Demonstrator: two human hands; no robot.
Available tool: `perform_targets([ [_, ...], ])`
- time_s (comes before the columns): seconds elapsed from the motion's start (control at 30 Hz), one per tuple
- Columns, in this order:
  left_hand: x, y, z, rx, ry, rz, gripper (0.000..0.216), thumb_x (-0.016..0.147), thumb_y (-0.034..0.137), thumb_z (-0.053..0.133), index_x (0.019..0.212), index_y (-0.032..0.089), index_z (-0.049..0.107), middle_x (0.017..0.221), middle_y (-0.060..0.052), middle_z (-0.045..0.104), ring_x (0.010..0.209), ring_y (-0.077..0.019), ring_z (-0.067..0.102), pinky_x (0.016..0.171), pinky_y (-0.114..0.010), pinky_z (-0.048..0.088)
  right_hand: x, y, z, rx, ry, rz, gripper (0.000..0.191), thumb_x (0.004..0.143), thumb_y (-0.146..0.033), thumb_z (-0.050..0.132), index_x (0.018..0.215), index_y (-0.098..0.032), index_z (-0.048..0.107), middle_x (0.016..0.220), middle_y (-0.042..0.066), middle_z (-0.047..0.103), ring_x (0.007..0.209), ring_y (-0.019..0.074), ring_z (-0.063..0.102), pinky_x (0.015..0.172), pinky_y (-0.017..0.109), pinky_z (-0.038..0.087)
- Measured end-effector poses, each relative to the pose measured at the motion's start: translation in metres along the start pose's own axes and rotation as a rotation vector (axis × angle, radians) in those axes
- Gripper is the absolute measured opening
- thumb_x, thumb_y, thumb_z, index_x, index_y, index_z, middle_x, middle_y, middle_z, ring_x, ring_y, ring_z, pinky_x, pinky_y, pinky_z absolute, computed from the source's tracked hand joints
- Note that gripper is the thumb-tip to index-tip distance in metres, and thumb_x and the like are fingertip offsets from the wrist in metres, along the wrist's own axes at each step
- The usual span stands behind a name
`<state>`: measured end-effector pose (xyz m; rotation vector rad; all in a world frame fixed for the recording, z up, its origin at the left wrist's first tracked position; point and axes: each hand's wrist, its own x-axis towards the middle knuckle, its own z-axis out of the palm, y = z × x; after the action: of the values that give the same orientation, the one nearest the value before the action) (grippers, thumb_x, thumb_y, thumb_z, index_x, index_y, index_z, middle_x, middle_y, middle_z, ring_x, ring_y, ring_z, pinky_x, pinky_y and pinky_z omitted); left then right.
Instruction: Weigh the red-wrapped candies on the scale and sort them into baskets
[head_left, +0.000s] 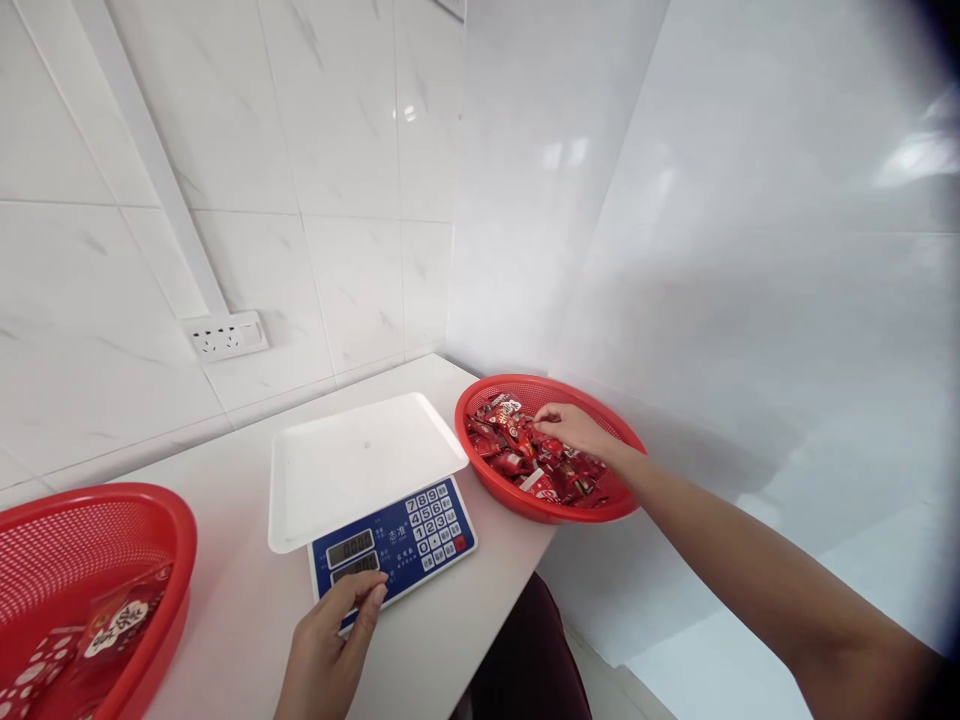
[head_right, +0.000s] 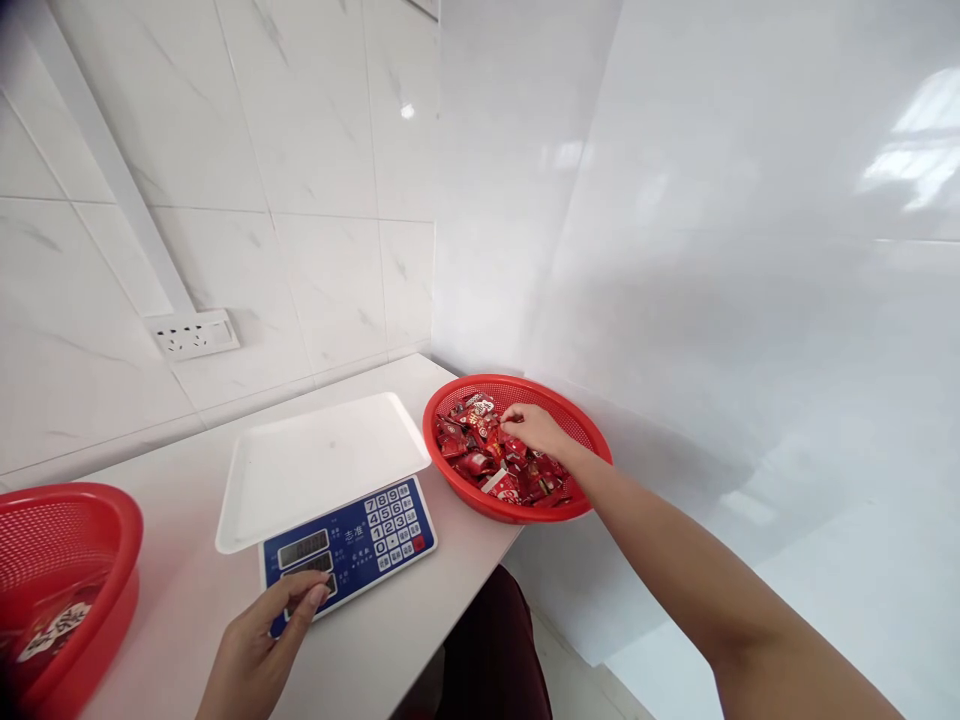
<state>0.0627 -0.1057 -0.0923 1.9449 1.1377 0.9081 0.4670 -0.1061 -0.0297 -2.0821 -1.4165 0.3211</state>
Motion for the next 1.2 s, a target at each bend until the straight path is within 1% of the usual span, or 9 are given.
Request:
perform_targets([
  [0.23, 0.001, -0.002, -0.001, 0.012, -0.008, 0.009, 0.028, 0.076, 0.047, 0.051, 0.083, 0.025, 0.067, 0.089, -0.004, 0.071, 0.082, -0.0209, 0.066, 0.055, -0.021, 0.054, 0.002, -0.004, -0.007, 0.129, 0.080, 0.110, 0.024, 0.076, -0.039, 0.049, 0.075, -0.018, 0.061, 0.066, 0.002, 0.064, 0.051, 0.0128, 0.054, 0.047, 0.023, 0.041],
  [0.53, 0.000, -0.008, -0.002, -0.001, -0.030, 0.014, 0.029, 0.077, 0.047, 0.052, 0.086, 0.023, 0.066, 0.092, -0.006, 0.070, 0.082, -0.0204, 0.065, 0.056, -0.022, 0.054, 0.019, -0.015, 0.013, 0.099, 0.125, 0.101, 0.027, 0.075, -0.040, 0.050, 0.076, -0.017, 0.065, 0.084, 0.005, 0.069, 0.077, 0.0181, 0.063, 0.065, 0.025, 0.045],
  [0.63, -0.001, -0.007, -0.001, -0.025, -0.020, 0.012, 0.028, 0.077, 0.046, 0.053, 0.085, 0.023, 0.066, 0.090, -0.005, 0.070, 0.081, -0.0198, 0.065, 0.055, -0.021, 0.053, 0.021, -0.026, 0.016, 0.050, 0.091, 0.046, 0.031, 0.078, -0.043, 0.048, 0.081, -0.017, 0.065, 0.087, 0.005, 0.070, 0.082, 0.0196, 0.063, 0.071, 0.027, 0.045],
  [0.73, -0.002, -0.004, 0.002, -0.083, 0.037, -0.011, 0.027, 0.076, 0.047, 0.054, 0.083, 0.023, 0.067, 0.088, -0.004, 0.070, 0.080, -0.0193, 0.065, 0.053, -0.020, 0.052, 0.019, -0.040, 0.018, -0.005, -0.006, -0.052, 0.033, 0.077, -0.047, 0.051, 0.088, -0.020, 0.066, 0.095, 0.004, 0.069, 0.088, 0.0203, 0.062, 0.076, 0.027, 0.044],
  [0.83, -0.002, -0.004, 0.003, -0.116, 0.075, -0.020, 0.027, 0.076, 0.047, 0.054, 0.081, 0.023, 0.066, 0.087, -0.005, 0.069, 0.079, -0.0192, 0.064, 0.053, -0.020, 0.052, 0.013, -0.051, 0.026, -0.072, -0.120, -0.130, 0.041, 0.066, -0.048, 0.065, 0.099, -0.023, 0.065, 0.105, 0.004, 0.067, 0.096, 0.0231, 0.060, 0.080, 0.028, 0.043],
  [0.93, -0.001, -0.005, 0.002, -0.081, 0.003, 0.000, 0.026, 0.076, 0.045, 0.055, 0.083, 0.023, 0.066, 0.088, -0.005, 0.070, 0.081, -0.0191, 0.065, 0.054, -0.020, 0.052, 0.010, -0.056, 0.038, -0.141, -0.147, -0.134, 0.058, 0.056, -0.044, 0.075, 0.109, -0.025, 0.062, 0.108, 0.008, 0.066, 0.099, 0.0300, 0.058, 0.082, 0.034, 0.041],
  [1.0, -0.001, -0.006, 0.001, -0.057, -0.018, 0.010, 0.025, 0.077, 0.045, 0.054, 0.084, 0.023, 0.066, 0.088, -0.004, 0.070, 0.080, -0.0186, 0.065, 0.055, -0.020, 0.052, 0.012, -0.056, 0.045, -0.161, -0.123, -0.114, 0.047, 0.062, -0.041, 0.071, 0.105, -0.025, 0.064, 0.101, 0.009, 0.068, 0.098, 0.0316, 0.058, 0.081, 0.037, 0.040],
  [1.1, -0.001, -0.007, 0.001, -0.055, 0.010, 0.018, 0.025, 0.078, 0.044, 0.052, 0.084, 0.024, 0.066, 0.087, -0.004, 0.070, 0.079, -0.0180, 0.064, 0.052, -0.020, 0.051, 0.019, -0.054, 0.043, -0.130, -0.074, -0.081, 0.021, 0.072, -0.036, 0.061, 0.085, -0.022, 0.068, 0.091, 0.008, 0.069, 0.092, 0.0295, 0.059, 0.078, 0.036, 0.040],
  [1.2, 0.000, -0.009, 0.001, -0.048, -0.010, 0.048, 0.024, 0.079, 0.042, 0.052, 0.086, 0.024, 0.065, 0.086, -0.004, 0.070, 0.077, -0.0174, 0.065, 0.054, -0.020, 0.052, 0.025, -0.053, 0.031, -0.027, -0.032, -0.042, 0.024, 0.076, -0.038, 0.055, 0.073, -0.018, 0.067, 0.081, 0.006, 0.069, 0.084, 0.0264, 0.062, 0.073, 0.033, 0.043],
])
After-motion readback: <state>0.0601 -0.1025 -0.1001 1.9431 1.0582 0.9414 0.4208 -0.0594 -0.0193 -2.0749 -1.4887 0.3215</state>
